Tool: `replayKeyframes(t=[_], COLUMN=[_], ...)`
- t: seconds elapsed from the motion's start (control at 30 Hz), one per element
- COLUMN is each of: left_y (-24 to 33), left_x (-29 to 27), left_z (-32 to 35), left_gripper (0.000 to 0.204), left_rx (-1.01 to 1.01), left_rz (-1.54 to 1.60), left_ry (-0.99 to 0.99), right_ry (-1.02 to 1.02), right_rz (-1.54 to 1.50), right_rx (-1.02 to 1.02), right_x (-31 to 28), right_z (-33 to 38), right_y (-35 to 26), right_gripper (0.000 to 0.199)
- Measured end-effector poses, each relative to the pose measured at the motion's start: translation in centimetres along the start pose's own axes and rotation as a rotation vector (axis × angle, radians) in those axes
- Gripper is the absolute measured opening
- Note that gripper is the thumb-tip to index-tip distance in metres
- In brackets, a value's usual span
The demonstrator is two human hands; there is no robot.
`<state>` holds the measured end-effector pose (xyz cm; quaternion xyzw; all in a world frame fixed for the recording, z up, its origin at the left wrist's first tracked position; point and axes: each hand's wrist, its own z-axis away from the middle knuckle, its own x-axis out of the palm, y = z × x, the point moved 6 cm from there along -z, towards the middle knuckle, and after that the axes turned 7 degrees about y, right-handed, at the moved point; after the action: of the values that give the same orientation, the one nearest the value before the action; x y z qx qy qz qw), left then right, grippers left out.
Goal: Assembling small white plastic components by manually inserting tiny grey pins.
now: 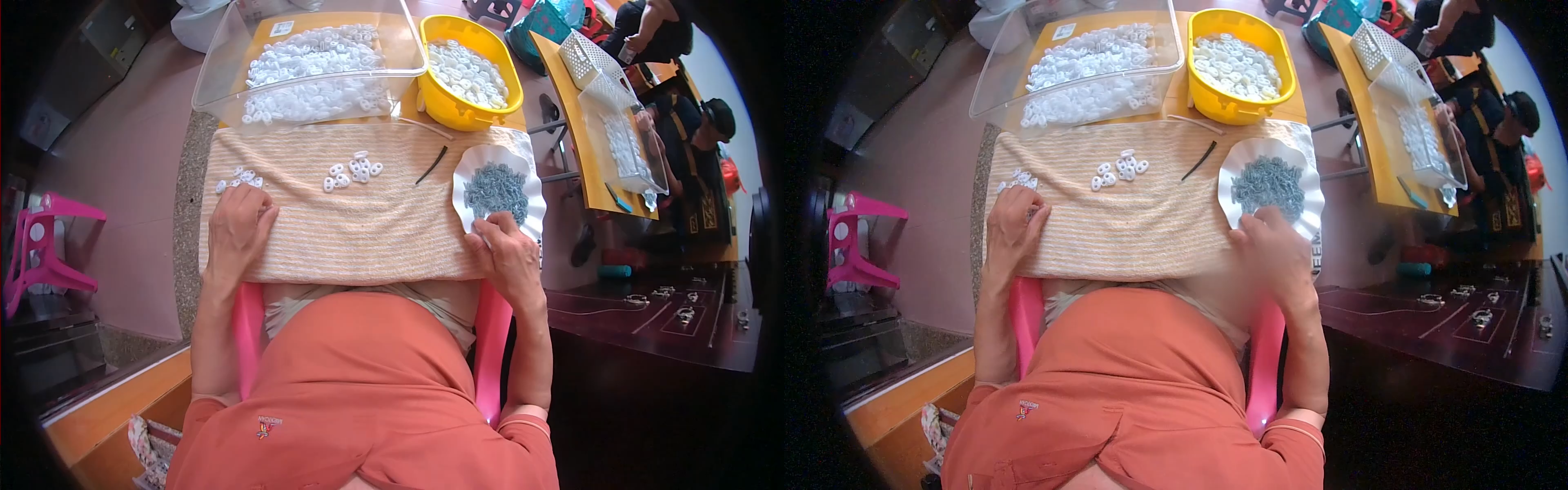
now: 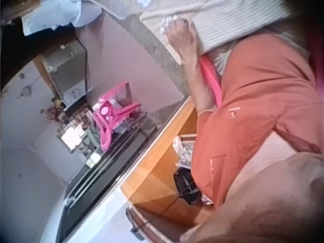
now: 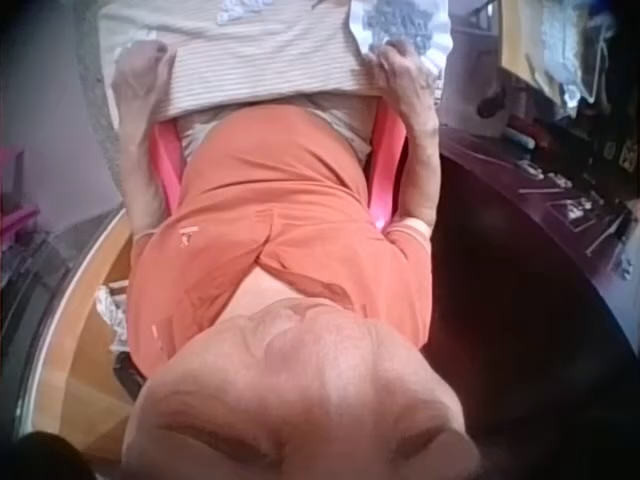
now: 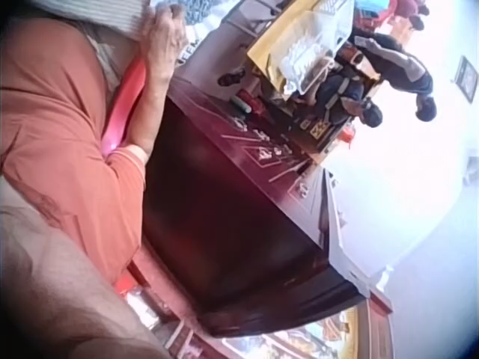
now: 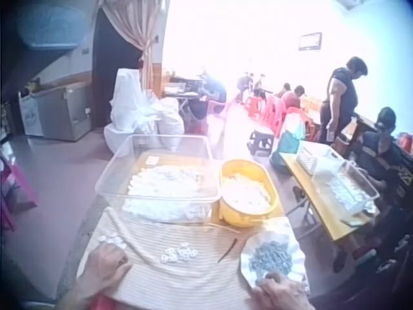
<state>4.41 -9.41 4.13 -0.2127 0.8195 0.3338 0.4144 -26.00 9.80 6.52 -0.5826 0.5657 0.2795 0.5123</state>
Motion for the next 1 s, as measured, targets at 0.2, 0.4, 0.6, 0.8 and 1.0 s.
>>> replayKeyframes(t=[0.2,0.4,0.6,0.8,1.0], left_y=[0.4,0.9,0.9,1.3,1.4], left_x=[-0.1,-0.5,-0.9,-1.2,-1.1], left_z=[0.0,-0.1,-0.1,-0.2,-0.1], left_gripper=[0.01,0.012,0.012,0.014,0.014], left_rx=[0.039,0.094,0.112,0.131,0.113], left_rz=[0.016,0.06,0.129,0.166,0.19], left_ry=[0.032,0.12,0.197,0.239,0.237], right_ry=[0.003,0.073,0.13,0.197,0.203], right_rz=[0.055,0.064,0.076,0.083,0.113], right_rx=[-0.011,-0.04,-0.07,-0.088,-0.092], right_x=[0.4,0.6,0.7,0.9,1.1], right_z=[0.2,0.6,0.7,0.8,0.6], right_y=[-0.1,0.0,-0.3,-0.4,-0.9], right_gripper=[0.021,0.02,0.018,0.015,0.013])
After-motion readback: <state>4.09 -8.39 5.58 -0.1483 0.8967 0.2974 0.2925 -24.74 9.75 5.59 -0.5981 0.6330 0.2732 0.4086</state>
